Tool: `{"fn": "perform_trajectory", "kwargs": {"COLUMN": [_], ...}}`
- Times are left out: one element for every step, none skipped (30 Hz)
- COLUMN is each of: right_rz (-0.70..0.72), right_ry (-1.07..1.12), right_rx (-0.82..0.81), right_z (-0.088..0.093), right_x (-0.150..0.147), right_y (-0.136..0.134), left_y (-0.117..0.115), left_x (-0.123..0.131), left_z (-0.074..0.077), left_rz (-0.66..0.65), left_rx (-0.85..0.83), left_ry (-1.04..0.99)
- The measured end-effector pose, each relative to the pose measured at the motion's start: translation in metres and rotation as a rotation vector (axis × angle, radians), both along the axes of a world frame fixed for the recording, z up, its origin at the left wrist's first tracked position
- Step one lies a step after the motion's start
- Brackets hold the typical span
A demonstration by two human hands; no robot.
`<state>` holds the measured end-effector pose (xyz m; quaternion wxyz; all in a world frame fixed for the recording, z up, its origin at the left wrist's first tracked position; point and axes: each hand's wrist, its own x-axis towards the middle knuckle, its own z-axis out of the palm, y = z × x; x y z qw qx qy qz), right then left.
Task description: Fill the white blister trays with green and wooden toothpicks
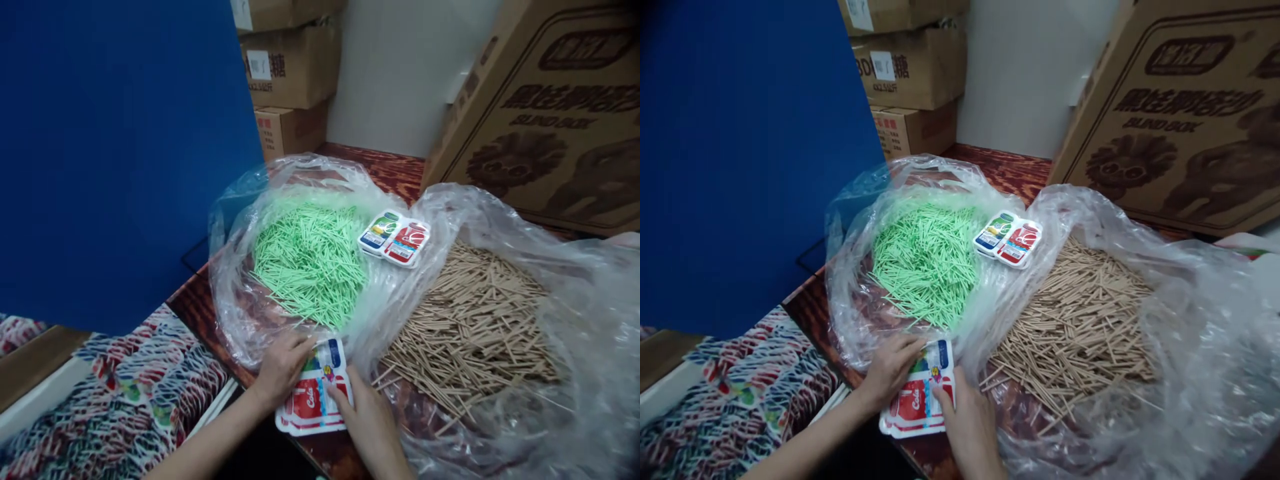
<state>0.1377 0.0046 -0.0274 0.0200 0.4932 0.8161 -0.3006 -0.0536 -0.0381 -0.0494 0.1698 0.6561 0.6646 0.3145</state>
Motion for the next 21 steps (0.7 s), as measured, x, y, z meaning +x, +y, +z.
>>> {"fn": "perform_trajectory", "kwargs": {"right_rz": [-0.019,-0.045,-0.082,-0.124,-0.169,-0.211,-0.243,-0.259,-0.252,-0.222,-0.193,-0.174,-0.17,-0.18,-0.195,-0.208,-0.209,-0.203,-0.194,-0.189,-0.191], "right_ry": [-0.007,-0.007,0.003,0.03,0.08,0.15,0.237,0.341,0.444,0.541,0.618,0.67,0.698,0.703,0.69,0.67,0.649,0.631,0.622,0.62,0.624], "right_rx": [0.024,0.063,0.116,0.172,0.226,0.27,0.3,0.313,0.298,0.254,0.194,0.134,0.094,0.08,0.094,0.134,0.189,0.249,0.305,0.352,0.375], "right_z": [0.001,0.002,0.005,0.008,0.013,0.019,0.026,0.034,0.042,0.048,0.054,0.057,0.059,0.059,0.057,0.054,0.05,0.047,0.044,0.042,0.042], "right_x": [0.0,0.0,0.0,0.001,0.001,0.0,0.0,-0.001,-0.003,-0.006,-0.009,-0.013,-0.016,-0.019,-0.022,-0.023,-0.024,-0.023,-0.022,-0.02,-0.018], "right_y": [-0.003,-0.007,-0.01,-0.012,-0.014,-0.015,-0.015,-0.015,-0.014,-0.014,-0.014,-0.015,-0.017,-0.02,-0.023,-0.026,-0.029,-0.032,-0.034,-0.036,-0.036], "left_y": [-0.001,-0.001,-0.001,-0.001,-0.001,-0.002,-0.003,-0.006,-0.009,-0.013,-0.018,-0.022,-0.027,-0.032,-0.036,-0.039,-0.042,-0.044,-0.045,-0.044,-0.042], "left_x": [-0.001,-0.002,-0.004,-0.006,-0.008,-0.009,-0.009,-0.01,-0.009,-0.009,-0.008,-0.007,-0.006,-0.005,-0.004,-0.003,-0.002,-0.001,0.001,0.002,0.004], "left_z": [-0.002,-0.001,0.001,0.005,0.012,0.02,0.03,0.04,0.051,0.06,0.069,0.075,0.08,0.083,0.084,0.083,0.082,0.081,0.079,0.077,0.075], "left_rz": [-0.015,-0.03,-0.042,-0.051,-0.063,-0.082,-0.108,-0.141,-0.172,-0.19,-0.199,-0.191,-0.174,-0.151,-0.127,-0.105,-0.09,-0.086,-0.087,-0.089,-0.091], "left_rx": [0.061,0.116,0.164,0.206,0.241,0.268,0.288,0.296,0.292,0.285,0.264,0.237,0.202,0.159,0.111,0.06,0.004,-0.058,-0.123,-0.186,-0.246], "left_ry": [0.049,0.092,0.123,0.138,0.136,0.117,0.078,0.024,-0.044,-0.122,-0.189,-0.243,-0.283,-0.313,-0.342,-0.376,-0.421,-0.477,-0.544,-0.617,-0.692]}}
